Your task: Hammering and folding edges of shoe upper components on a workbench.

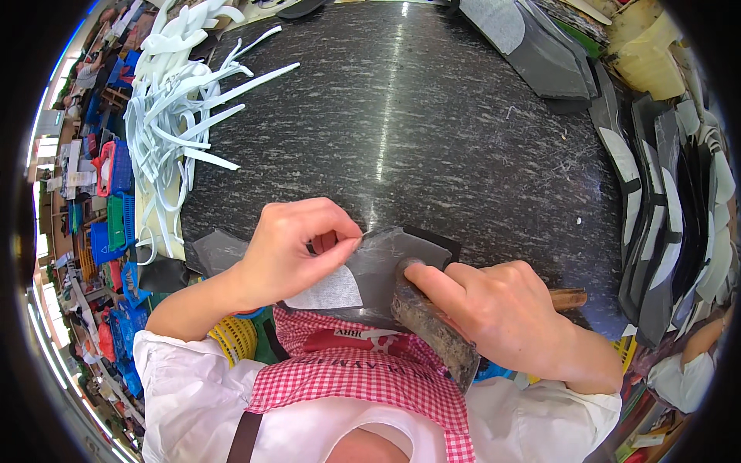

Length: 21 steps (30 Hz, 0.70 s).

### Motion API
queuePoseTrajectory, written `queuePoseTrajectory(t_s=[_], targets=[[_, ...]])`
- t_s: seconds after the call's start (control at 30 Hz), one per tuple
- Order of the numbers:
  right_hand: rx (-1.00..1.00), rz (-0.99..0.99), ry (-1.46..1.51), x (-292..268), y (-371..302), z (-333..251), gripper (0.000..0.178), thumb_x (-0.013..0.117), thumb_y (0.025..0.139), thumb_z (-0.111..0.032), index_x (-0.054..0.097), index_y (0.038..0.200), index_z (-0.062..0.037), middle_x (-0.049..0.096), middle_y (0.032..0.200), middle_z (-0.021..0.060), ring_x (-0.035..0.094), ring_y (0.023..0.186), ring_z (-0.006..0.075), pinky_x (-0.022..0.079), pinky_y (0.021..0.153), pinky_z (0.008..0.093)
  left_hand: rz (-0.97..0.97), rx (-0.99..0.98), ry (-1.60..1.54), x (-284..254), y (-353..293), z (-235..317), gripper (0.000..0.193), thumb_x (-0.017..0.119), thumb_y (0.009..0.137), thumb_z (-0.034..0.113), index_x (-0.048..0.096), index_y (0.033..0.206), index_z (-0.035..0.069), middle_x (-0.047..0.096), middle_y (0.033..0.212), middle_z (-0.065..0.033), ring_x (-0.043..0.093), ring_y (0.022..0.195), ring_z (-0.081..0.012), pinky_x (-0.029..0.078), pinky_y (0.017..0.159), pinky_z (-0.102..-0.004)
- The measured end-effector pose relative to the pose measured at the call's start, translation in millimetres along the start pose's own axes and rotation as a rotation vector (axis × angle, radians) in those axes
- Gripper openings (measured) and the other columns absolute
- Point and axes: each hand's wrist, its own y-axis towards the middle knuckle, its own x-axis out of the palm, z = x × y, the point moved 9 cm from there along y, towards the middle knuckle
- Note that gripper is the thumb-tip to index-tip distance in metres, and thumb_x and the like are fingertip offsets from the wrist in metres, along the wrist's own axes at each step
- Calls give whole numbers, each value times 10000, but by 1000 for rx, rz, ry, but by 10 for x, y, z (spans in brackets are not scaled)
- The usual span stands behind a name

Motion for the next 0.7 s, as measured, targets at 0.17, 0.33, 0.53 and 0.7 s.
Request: queuePoseTrajectory(t_s=[0.17,0.33,0.53,0.7], targets=[[2,-5,-4,-11,-1,3,431,700,785,-167,583,1192,-87,575,671,40,632,545,212,484,450,334,-70,494,679,320,-208,498,250,678,709,44,663,937,-59,649,915,-114,637,696,-204,508,573,-292],[18,14,-24,-11,-27,-28,448,719,768,-176,584,1186,-91,566,668,39,627,535,209,486,451,334,-142,604,832,344,-257,643,325,643,715,76,650,989,-99,618,979,-189,641,839,-263,529,676,-338],[41,48,-49,13,-65,-54,482,729,744,-168,583,1196,-83,549,668,37,632,542,201,487,453,325,-141,169,168,151,76,245,259,687,823,17,671,1081,2,639,972,-121,661,835,-297,536,704,-357],[85,137,29,-101,-102,57,491,706,761,-157,574,1226,-75,591,713,58,642,565,220,494,472,338,-100,307,212,140,97,346,253,708,762,8,675,1011,37,636,910,-88,655,799,-276,533,668,-368]])
